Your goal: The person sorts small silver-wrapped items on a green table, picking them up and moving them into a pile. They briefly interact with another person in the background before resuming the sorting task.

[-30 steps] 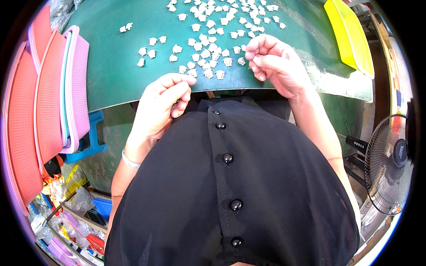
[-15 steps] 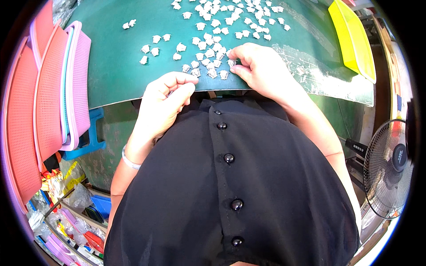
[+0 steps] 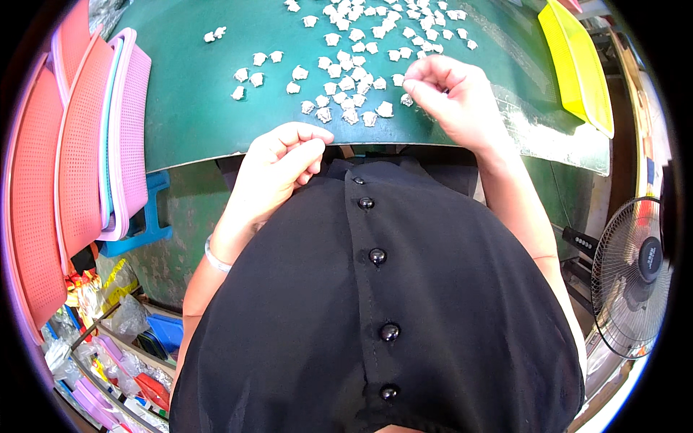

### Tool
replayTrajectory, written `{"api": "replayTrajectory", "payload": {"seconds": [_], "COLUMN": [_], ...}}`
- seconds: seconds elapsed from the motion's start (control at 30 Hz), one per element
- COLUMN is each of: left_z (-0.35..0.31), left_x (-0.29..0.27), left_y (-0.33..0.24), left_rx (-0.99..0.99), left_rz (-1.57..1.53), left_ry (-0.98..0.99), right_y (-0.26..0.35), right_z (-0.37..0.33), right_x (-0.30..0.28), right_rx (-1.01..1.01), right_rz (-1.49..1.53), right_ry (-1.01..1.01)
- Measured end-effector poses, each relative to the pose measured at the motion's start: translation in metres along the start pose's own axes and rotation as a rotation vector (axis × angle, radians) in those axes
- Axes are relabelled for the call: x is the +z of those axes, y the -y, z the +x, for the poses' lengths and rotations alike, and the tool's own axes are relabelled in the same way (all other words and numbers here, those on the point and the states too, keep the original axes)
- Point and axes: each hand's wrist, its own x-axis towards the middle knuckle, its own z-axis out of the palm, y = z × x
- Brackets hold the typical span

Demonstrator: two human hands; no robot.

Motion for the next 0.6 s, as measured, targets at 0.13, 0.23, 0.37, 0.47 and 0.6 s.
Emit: {"api": "replayTrajectory", "payload": {"seconds": [0.13, 0.23, 0.37, 0.47, 0.6], "left_z": [0.002, 0.002, 0.000, 0.000, 0.012], "left_x": [0.002, 0.002, 0.002, 0.005, 0.015], "left_y": [0.001, 0.002, -0.001, 0.001, 0.013], "left_rx": [-0.001, -0.013, -0.079, -0.133, -0.231], "left_rz": [0.009, 0.008, -0.016, -0.114, -0.518], "left_ry": [0.007, 0.016, 0.032, 0.057, 0.165], "right_y": [0.007, 0.006, 0.003, 0.012, 0.033], "right_z": [-0.007, -0.010, -0.009, -0.009, -0.011], "right_x": [0.004, 0.012, 0.015, 0.014, 0.025], "right_rx": [-0.180, -0.302, -0.288, -0.160, -0.351], "right_rz": [-0.377, -0.561, -0.609, -0.387, -0.161], "right_ry": [0.121, 0.130, 0.121, 0.114, 0.128]}}
